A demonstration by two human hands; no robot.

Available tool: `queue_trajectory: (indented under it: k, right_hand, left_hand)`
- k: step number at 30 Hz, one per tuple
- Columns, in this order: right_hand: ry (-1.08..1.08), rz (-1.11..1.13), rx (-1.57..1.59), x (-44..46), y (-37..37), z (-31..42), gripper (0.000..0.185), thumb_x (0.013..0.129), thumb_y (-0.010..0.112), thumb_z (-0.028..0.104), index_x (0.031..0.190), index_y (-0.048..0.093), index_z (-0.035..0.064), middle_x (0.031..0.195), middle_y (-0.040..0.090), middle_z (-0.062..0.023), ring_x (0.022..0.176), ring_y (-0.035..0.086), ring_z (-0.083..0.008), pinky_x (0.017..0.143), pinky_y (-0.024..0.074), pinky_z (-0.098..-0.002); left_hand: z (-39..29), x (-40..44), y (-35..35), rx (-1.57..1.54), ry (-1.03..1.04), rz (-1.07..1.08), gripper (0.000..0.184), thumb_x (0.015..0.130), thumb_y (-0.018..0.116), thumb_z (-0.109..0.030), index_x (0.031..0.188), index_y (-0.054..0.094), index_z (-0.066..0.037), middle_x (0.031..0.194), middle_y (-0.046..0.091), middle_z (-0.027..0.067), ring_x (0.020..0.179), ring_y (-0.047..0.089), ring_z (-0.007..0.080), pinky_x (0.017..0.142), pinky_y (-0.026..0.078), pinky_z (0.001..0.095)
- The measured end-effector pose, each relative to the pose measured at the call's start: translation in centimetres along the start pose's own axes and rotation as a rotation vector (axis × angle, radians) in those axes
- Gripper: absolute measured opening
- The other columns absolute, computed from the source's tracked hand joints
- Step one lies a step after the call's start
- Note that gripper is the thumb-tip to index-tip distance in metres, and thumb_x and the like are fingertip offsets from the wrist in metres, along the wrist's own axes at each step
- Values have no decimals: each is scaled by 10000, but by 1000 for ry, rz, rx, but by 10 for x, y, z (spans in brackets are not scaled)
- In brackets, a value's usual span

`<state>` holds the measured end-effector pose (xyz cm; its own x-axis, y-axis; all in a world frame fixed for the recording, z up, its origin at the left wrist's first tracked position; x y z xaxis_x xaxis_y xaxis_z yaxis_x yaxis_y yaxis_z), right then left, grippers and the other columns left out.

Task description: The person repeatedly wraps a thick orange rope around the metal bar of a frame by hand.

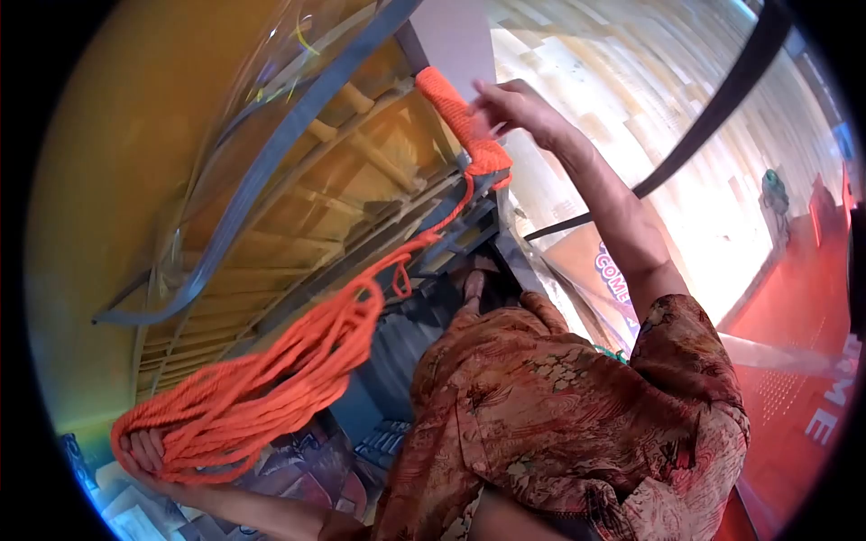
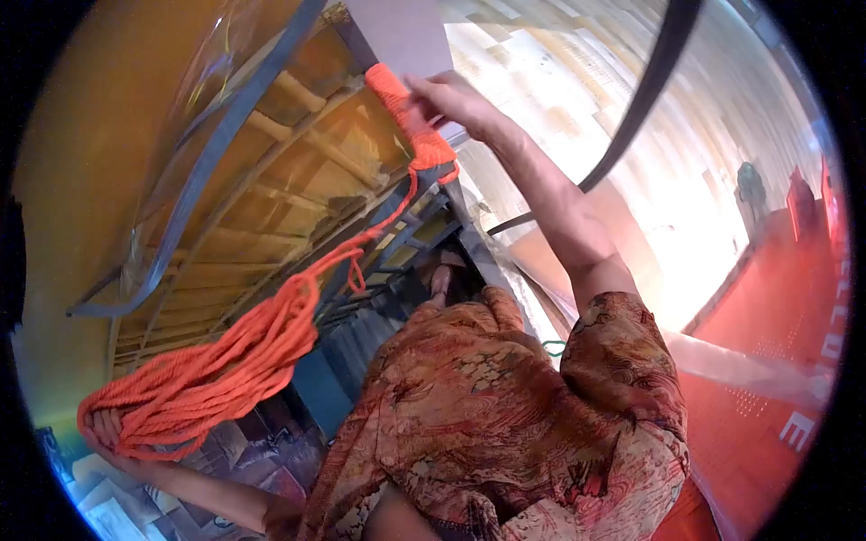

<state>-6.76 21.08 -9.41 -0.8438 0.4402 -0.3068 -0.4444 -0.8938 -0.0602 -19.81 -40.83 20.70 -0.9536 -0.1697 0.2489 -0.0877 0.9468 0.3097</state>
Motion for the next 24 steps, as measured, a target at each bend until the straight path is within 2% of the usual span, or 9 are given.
queue_trajectory:
  k: [2,3,6,8,11,15,17,21,24]
  right_hand:
    - [15,-137,-54,-46,-59,-2,419,922,493,417,824,624,31,613,606,-39,557,609,-135,545,464,-252]
    - [26,-207,-57,-40,-74,-19,389,893,526,358,827,633,-10,586,600,-57,507,590,-137,482,457,-265]
    - [213,-181,-142,-37,-71,-69,273,884,540,286,844,635,33,711,645,-51,648,632,-148,612,479,-269]
    - [302,-47,-28,-26,-59,-110,224,868,549,223,916,656,32,901,673,-71,816,637,-158,758,495,-311]
    - [137,414,363,-26,-9,-126,303,878,581,210,1098,617,4,1083,646,-92,975,619,-159,835,506,-318]
    - [287,677,367,-20,6,-154,322,868,614,230,1136,601,50,1091,640,-88,920,647,-193,754,557,-352]
    - [561,774,285,-29,6,-161,318,888,588,242,1137,597,43,1092,639,-103,923,647,-204,753,552,-376]
    - [687,865,370,-42,29,-155,289,890,594,202,1057,624,-33,1033,655,-129,896,639,-185,771,516,-296]
    - [250,508,209,-70,32,-55,208,839,665,135,907,621,-57,942,666,-160,769,617,-170,681,494,-276]
  left_hand:
    - [-73,-50,1,106,184,468,193,897,500,-142,1014,537,6,757,502,10,660,509,86,660,451,226]
    - [-78,-48,-7,105,186,461,193,897,500,-142,1014,537,6,757,502,10,660,509,86,660,451,226]
    - [-111,-40,-48,269,309,21,168,908,490,-171,875,540,-14,672,463,11,561,445,93,589,401,187]
    - [-130,-65,-57,587,568,-579,271,907,504,-215,922,588,43,792,578,52,695,556,124,629,459,226]
    - [-147,-20,-150,960,610,-545,315,892,536,-236,958,619,60,911,621,82,788,607,164,664,497,290]
    - [-162,3,-270,1097,422,-728,270,890,542,-232,967,631,11,920,614,71,804,599,174,694,495,301]
    - [-152,-17,-238,1809,398,-714,257,888,554,-241,1028,624,-37,948,611,55,840,580,169,735,484,295]
    - [-74,-6,-302,911,117,-535,253,908,532,-276,1020,612,-64,891,597,43,809,579,164,689,486,312]
    - [18,-8,-268,773,-14,-297,249,930,519,-288,1060,590,-87,870,578,33,759,572,140,557,492,297]
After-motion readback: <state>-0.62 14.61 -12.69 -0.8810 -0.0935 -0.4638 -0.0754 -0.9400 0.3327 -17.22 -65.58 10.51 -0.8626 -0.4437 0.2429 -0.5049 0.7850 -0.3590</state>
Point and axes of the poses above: each hand's wrist, its own x-axis towards the middle knuckle, its own y-axis out of the palm, z = x × y, the point moved 8 cm from there along x, towards the middle knuckle
